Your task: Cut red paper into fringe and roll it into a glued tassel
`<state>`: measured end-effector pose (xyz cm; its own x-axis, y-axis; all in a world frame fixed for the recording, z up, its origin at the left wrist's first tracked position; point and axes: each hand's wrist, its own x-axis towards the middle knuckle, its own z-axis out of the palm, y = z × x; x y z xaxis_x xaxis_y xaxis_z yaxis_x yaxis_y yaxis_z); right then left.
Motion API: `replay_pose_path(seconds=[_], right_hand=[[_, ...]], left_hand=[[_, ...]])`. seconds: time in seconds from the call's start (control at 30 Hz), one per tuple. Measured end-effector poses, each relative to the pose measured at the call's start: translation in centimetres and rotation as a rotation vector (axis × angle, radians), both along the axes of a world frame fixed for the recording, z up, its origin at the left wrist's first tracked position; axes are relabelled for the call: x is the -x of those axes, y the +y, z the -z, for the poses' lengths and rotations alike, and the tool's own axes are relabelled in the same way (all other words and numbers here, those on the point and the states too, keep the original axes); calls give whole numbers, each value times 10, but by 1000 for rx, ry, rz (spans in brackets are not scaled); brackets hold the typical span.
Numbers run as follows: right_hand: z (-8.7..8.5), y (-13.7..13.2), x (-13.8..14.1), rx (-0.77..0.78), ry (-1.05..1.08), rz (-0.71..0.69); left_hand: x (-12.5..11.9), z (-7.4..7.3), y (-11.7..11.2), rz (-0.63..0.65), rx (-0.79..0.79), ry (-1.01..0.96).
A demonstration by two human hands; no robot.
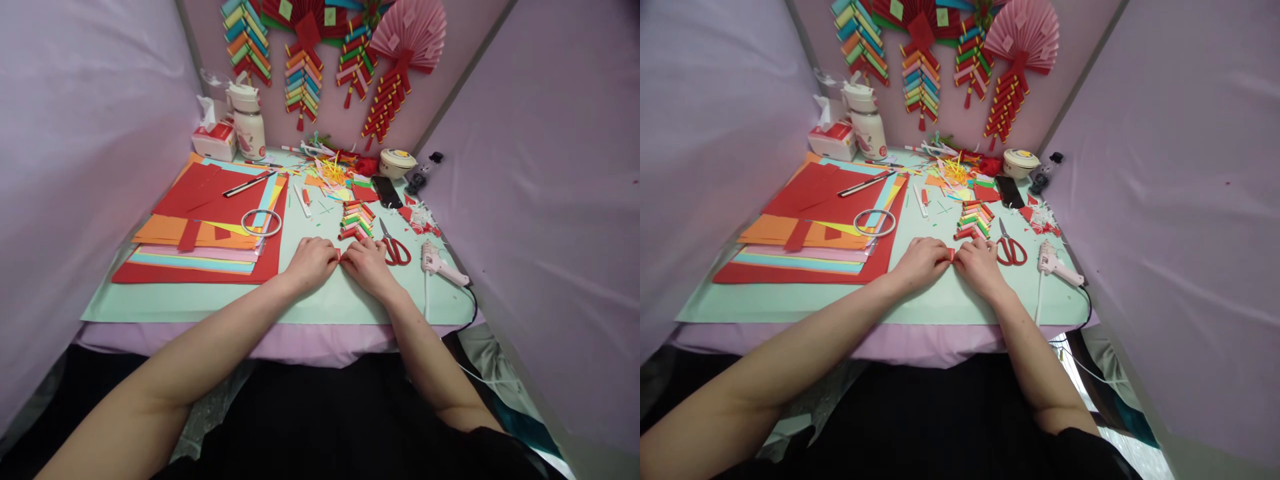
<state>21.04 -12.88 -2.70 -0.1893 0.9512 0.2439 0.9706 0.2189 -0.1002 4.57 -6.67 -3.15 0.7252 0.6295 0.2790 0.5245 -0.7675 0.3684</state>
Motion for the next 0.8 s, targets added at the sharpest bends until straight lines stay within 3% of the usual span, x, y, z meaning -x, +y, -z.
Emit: replay_pose_path(seconds=[0.4, 0.63, 0.8], right_hand=[[-6, 11, -3, 137, 71, 6], [4, 14, -7, 164, 199, 86], [2, 16, -6, 196, 278, 146]], left_hand=[[-6, 1, -2, -57, 0, -10], [-9, 1, -1, -86, -13, 0], [-10, 2, 0, -93, -3, 1]])
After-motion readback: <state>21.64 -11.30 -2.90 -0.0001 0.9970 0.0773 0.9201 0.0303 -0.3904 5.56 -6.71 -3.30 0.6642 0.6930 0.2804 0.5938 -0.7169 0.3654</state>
